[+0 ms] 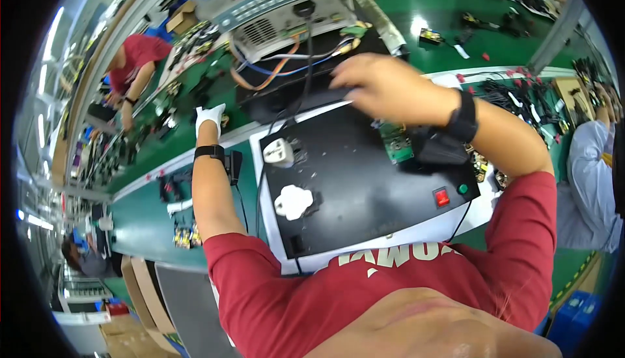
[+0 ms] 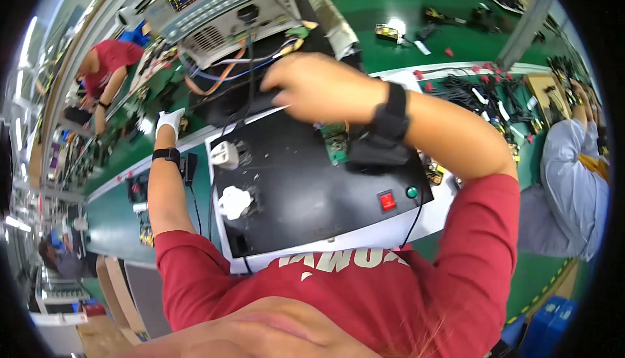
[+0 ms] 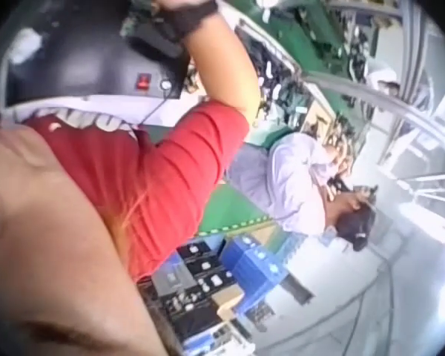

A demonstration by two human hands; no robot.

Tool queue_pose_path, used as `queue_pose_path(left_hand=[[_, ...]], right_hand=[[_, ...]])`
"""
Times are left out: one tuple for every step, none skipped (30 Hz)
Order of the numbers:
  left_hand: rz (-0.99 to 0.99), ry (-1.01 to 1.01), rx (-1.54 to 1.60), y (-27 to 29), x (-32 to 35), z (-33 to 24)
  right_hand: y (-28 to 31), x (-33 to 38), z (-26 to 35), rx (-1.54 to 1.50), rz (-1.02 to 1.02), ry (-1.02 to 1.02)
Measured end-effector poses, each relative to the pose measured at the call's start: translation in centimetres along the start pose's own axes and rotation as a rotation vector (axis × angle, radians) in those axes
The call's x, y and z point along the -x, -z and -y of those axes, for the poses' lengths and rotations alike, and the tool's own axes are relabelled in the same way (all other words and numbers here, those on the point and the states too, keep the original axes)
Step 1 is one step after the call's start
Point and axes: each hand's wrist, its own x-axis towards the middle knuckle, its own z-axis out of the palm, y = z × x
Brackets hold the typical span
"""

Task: The person tests electronic components by placing a circuit board onto a testing jig, connecting a wire, and plugging a power adapter into a socket. They then press a button to run the test before disconnecting the components and placing the adapter into a storage bin.

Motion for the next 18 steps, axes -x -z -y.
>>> queue_pose_path(left_hand=[[0.105, -0.08, -0.282, -0.3, -1.4, -1.8], [0.182, -0.272, -0.167, -1.1, -1.7, -2.5], [0.329, -0.345, 0.089, -1.8, -1.9, -3.4], [0.421, -0.162, 0.517, -2.4, -1.8, -4.2], [0.512, 0.075, 0.929, -2.8, -1.5, -4.7], [0.561, 0.006, 0.98, -2.3, -1.0, -5.1], [0.361, -0.159, 0.869, -1.9, -0.2, -5.4], [0.19, -0.354, 0.782, -1.5, 0.8, -5.8], [0.033, -0.486, 0.689, -0.7, 2.1, -6.3], [-0.102, -0.414, 0.581, 0.9, 3.5, -6.6], [-0.278, -0.378, 0.557, 2.2, 5.3, -7.0], [-0.429, -0.527, 0.446, 3.7, 7.3, -7.7], [-0.534, -0.57, 0.349, 5.4, 9.3, -8.8], [-0.611, -0.812, 0.342, 6.4, 11.5, -10.3], [-0.627, -0.934, 0.355, 7.0, 14.1, -12.0], [-0.635, -1.129, 0.276, 7.1, 16.9, -13.7], [-0.607, -1.27, 0.214, 6.6, 19.9, -15.4], [-0.564, -1.405, 0.177, 5.8, 22.8, -17.2]], right_hand=[[1.8, 1.5, -2.3, 0.073, -0.029, -0.261], [3.9, 2.4, -5.4, 0.152, -0.038, -0.507], [6.0, 3.6, -8.7, 0.208, -0.056, -0.608], [6.7, 4.1, -12.2, 0.458, -0.036, -0.707], [7.1, 5.3, -15.3, 0.582, 0.018, -0.862], [6.9, 6.1, -18.4, 0.643, 0.118, -1.034], [6.1, 7.4, -20.9, 0.613, 0.134, -1.01], [4.9, 8.6, -22.8, 0.598, 0.158, -1.019], [4.1, 9.2, -24.3, 0.597, 0.234, -1.078], [3.8, 9.6, -25.2, 0.468, 0.183, -1.191], [3.8, 9.7, -25.6, 0.441, 0.125, -1.085], [4.3, 9.7, -25.2, 0.401, 0.108, -0.994], [5.2, 9.2, -24.2, 0.386, 0.082, -0.942], [6.5, 8.7, -22.7, 0.302, 0.044, -0.901], [8.2, 8.2, -20.6, 0.242, 0.006, -0.9], [9.6, 7.7, -18.0, 0.243, -0.006, -0.796], [10.7, 7.3, -15.0, 0.232, -0.011, -0.674], [11.3, 6.9, -11.7, 0.191, -0.008, -0.68]])
